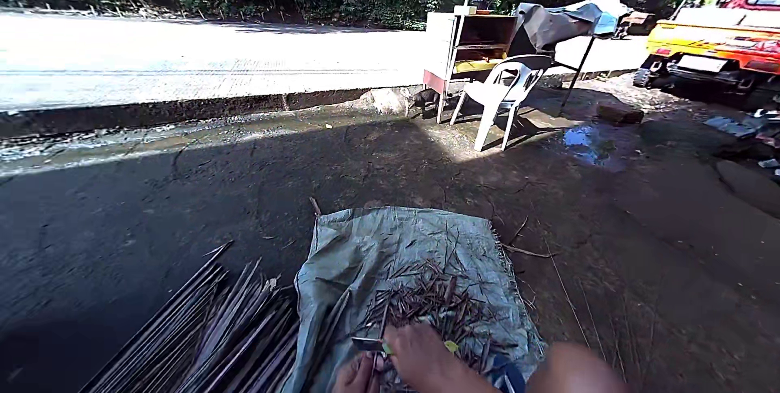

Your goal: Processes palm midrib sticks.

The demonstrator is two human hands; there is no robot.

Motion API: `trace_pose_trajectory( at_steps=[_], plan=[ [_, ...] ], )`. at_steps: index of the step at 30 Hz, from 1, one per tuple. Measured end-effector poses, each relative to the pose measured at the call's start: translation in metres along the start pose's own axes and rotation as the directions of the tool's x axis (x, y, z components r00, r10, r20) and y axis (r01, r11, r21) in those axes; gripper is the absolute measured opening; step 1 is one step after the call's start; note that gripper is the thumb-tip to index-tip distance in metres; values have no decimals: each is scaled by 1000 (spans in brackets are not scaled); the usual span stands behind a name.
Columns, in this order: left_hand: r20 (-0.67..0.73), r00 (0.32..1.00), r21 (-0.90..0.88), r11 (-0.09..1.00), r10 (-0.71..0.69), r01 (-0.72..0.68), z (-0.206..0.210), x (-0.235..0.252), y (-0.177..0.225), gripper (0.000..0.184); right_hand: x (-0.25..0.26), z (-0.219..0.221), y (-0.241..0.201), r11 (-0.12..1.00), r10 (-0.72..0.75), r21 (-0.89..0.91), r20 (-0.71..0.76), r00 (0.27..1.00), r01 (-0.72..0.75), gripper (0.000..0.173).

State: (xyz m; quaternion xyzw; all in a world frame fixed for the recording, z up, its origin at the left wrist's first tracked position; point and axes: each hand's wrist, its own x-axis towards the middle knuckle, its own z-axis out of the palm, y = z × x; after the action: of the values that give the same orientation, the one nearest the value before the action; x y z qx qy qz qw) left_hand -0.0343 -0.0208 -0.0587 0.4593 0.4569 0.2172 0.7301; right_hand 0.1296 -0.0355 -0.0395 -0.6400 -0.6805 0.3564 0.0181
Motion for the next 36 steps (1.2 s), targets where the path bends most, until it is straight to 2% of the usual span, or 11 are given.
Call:
trace_pose_trajectory(
  at_steps=[3,9,15,21,23,26,28,29,33,34,36],
  plan=[
    [8,1000,-55,998,-24,24,1,1,2,36,8,-5,9,995,6,-103,-57,998,-12,28],
    [54,998,-112,993,-23,29,6,6,4,38,22,-38,32,964,205,-132,-171,964,-229,28],
    [33,999,-115,993,-19,23,8,6,6,38,26,-44,29,945,244,-180,-174,954,-275,28],
    [-7,1000,-13,999,-30,30,5,1,4,36,29,-65,55,859,491,-23,-247,835,-512,32],
    [-55,998,116,993,-22,28,2,1,3,34,24,-61,47,892,436,-23,-220,873,-451,31],
    [-110,994,384,923,11,32,-2,4,3,33,19,-32,16,967,218,-114,-79,973,-227,29],
    [-119,993,522,852,23,43,-2,3,5,34,20,-18,7,976,162,-146,6,987,-159,28],
    [-116,993,549,835,23,45,-1,2,5,34,22,-18,9,973,179,-148,7,984,-176,29],
    [-61,998,463,886,24,7,1,0,1,31,28,-47,44,905,413,-44,-147,899,-423,33],
    [-54,998,438,899,25,1,0,-1,0,31,28,-53,51,897,433,-16,-178,884,-442,33],
    [-63,998,386,922,28,-2,-1,-1,0,32,21,-53,46,934,353,17,-177,919,-356,31]
  ],
)
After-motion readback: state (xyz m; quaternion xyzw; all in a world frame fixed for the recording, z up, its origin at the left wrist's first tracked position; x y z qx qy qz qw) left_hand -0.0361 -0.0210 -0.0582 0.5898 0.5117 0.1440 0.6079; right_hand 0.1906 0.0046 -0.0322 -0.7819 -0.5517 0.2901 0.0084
